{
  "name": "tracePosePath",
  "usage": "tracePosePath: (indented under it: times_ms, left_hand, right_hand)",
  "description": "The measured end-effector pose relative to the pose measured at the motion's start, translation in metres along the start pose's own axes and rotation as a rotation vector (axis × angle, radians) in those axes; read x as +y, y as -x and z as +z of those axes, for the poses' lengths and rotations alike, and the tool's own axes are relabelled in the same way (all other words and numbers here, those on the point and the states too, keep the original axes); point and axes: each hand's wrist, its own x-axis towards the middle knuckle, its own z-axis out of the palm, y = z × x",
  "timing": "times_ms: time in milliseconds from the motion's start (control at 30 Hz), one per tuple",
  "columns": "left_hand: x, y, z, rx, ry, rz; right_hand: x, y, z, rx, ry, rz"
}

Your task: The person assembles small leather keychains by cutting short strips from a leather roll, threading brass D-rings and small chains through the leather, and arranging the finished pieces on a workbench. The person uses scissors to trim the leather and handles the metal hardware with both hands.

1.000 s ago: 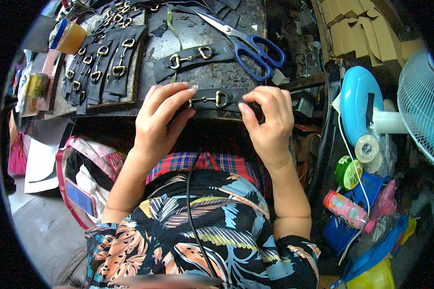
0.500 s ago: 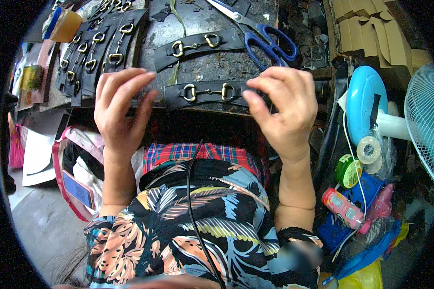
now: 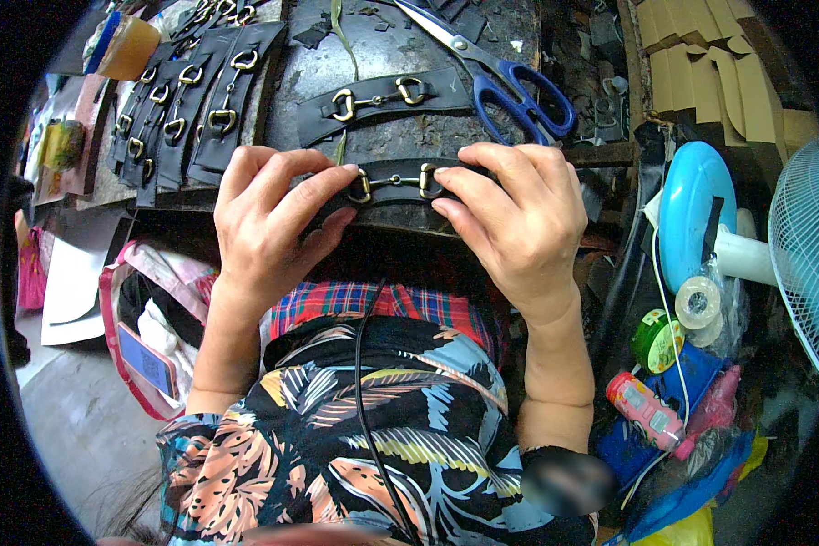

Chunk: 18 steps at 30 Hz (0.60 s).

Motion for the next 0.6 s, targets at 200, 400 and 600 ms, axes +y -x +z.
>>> tracePosePath:
  times_ms: [200,400,600]
  left_hand:
    - [-0.005,-0.011,-0.007,-0.016,-0.015,-0.022]
    - [-0.012,-0.022,0.008,0.017,-0.155,-0.071]
    - [-0.017,-0.017,0.015,0.062,-0.171,-0.071]
  right_hand:
    - [0.003,-0.027,-0.002,-0.027,-0.05,-0.02]
    - [0.009,-0.055,0.026,0.078,0.0,-0.116]
    - [0.01,-0.053,0.04,0.042,0.056,-0.086]
